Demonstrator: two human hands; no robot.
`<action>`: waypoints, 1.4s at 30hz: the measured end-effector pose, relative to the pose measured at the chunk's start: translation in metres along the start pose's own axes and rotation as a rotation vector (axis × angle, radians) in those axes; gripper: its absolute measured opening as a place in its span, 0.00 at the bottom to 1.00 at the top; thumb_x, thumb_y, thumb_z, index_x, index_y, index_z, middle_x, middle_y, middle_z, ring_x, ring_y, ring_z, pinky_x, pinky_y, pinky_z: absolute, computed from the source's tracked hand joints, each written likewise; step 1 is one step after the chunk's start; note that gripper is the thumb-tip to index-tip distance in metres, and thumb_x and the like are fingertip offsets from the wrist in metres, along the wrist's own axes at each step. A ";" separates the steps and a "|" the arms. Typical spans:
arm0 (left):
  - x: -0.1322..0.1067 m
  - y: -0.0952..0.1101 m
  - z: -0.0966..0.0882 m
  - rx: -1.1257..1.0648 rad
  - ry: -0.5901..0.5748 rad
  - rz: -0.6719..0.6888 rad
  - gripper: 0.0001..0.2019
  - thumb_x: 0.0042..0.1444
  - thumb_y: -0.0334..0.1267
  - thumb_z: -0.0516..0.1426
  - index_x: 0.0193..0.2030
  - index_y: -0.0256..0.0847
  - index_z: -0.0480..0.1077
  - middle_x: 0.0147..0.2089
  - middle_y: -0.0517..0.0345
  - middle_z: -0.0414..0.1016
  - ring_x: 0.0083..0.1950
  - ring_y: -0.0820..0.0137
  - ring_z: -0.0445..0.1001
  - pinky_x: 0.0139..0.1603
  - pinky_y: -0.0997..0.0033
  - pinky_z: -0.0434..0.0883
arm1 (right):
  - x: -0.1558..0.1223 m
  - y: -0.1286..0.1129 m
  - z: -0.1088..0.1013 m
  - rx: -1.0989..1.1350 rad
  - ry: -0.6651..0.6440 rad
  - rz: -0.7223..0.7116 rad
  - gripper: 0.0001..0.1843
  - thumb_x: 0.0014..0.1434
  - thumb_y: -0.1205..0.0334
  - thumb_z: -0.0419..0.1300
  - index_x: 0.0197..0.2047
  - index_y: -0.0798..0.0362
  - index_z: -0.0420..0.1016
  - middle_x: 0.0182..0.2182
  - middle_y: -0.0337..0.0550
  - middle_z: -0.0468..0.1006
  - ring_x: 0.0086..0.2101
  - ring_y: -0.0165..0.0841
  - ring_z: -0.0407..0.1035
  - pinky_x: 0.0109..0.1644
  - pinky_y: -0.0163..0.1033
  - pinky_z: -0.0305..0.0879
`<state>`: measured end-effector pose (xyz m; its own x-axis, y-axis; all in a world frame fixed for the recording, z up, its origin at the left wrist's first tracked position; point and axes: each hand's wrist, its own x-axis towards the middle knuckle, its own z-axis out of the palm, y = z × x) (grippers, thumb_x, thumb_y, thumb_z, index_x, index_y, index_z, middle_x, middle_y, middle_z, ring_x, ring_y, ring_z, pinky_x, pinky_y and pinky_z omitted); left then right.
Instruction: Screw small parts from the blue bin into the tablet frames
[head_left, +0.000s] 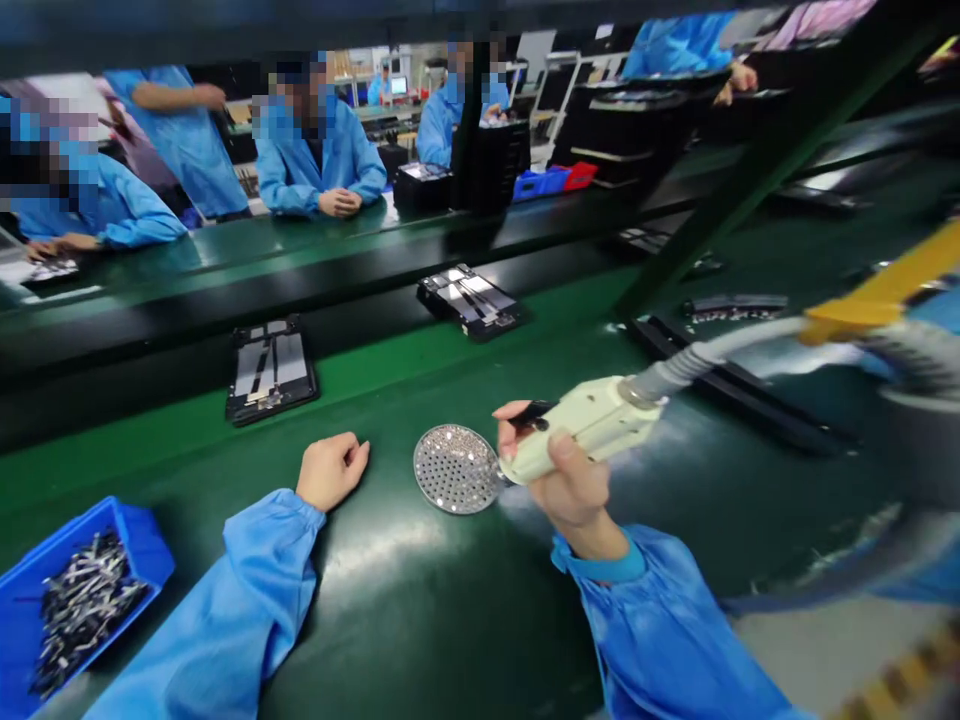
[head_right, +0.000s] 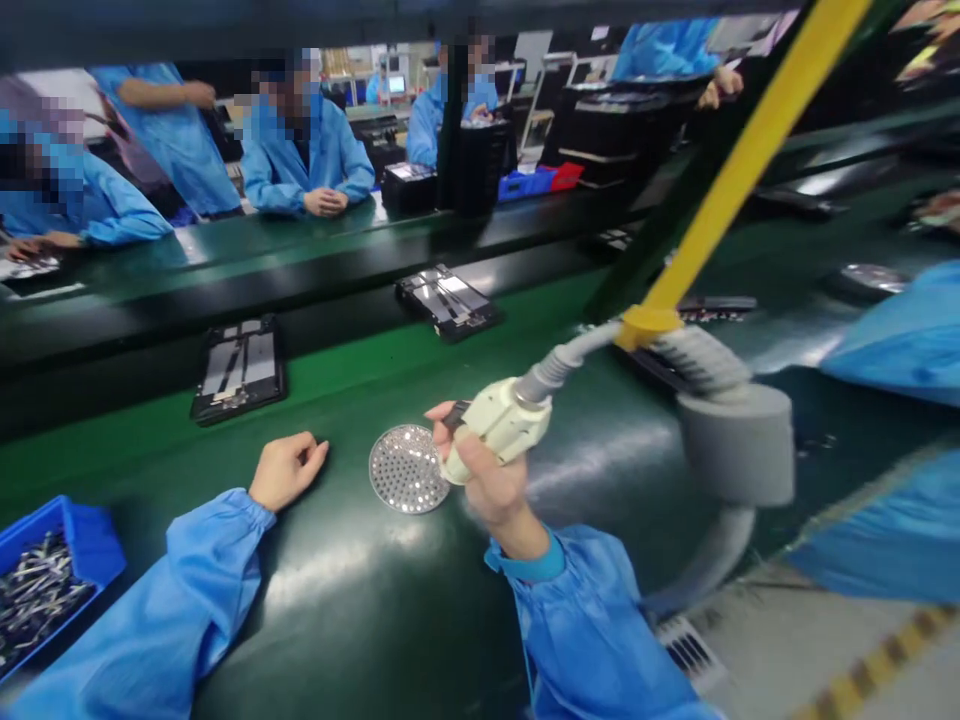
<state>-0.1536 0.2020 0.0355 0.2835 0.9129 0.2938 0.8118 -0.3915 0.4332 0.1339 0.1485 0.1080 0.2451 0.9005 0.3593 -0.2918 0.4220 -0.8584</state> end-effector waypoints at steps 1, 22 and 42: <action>0.002 0.001 -0.001 -0.004 -0.026 -0.015 0.21 0.64 0.48 0.53 0.21 0.43 0.61 0.20 0.60 0.65 0.23 0.70 0.65 0.30 0.70 0.57 | -0.002 0.002 0.004 0.020 -0.010 0.027 0.29 0.53 0.33 0.69 0.39 0.52 0.83 0.23 0.41 0.74 0.20 0.30 0.65 0.19 0.35 0.60; 0.009 0.019 -0.012 0.111 -0.218 -0.111 0.19 0.64 0.47 0.53 0.23 0.43 0.61 0.24 0.58 0.71 0.29 0.66 0.69 0.33 0.69 0.56 | -0.011 0.026 0.023 -0.007 -0.023 0.007 0.28 0.55 0.32 0.67 0.36 0.51 0.80 0.32 0.41 0.76 0.19 0.27 0.65 0.18 0.37 0.59; 0.009 0.023 -0.010 0.119 -0.245 -0.111 0.18 0.65 0.45 0.55 0.24 0.42 0.63 0.26 0.58 0.73 0.30 0.67 0.69 0.33 0.68 0.55 | -0.013 0.026 0.022 -0.108 -0.020 0.022 0.29 0.53 0.29 0.67 0.38 0.49 0.81 0.33 0.41 0.77 0.19 0.28 0.65 0.28 0.45 0.71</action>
<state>-0.1373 0.2004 0.0565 0.2925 0.9558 0.0290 0.8950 -0.2843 0.3437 0.1033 0.1502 0.0891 0.2210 0.9117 0.3464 -0.1955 0.3894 -0.9001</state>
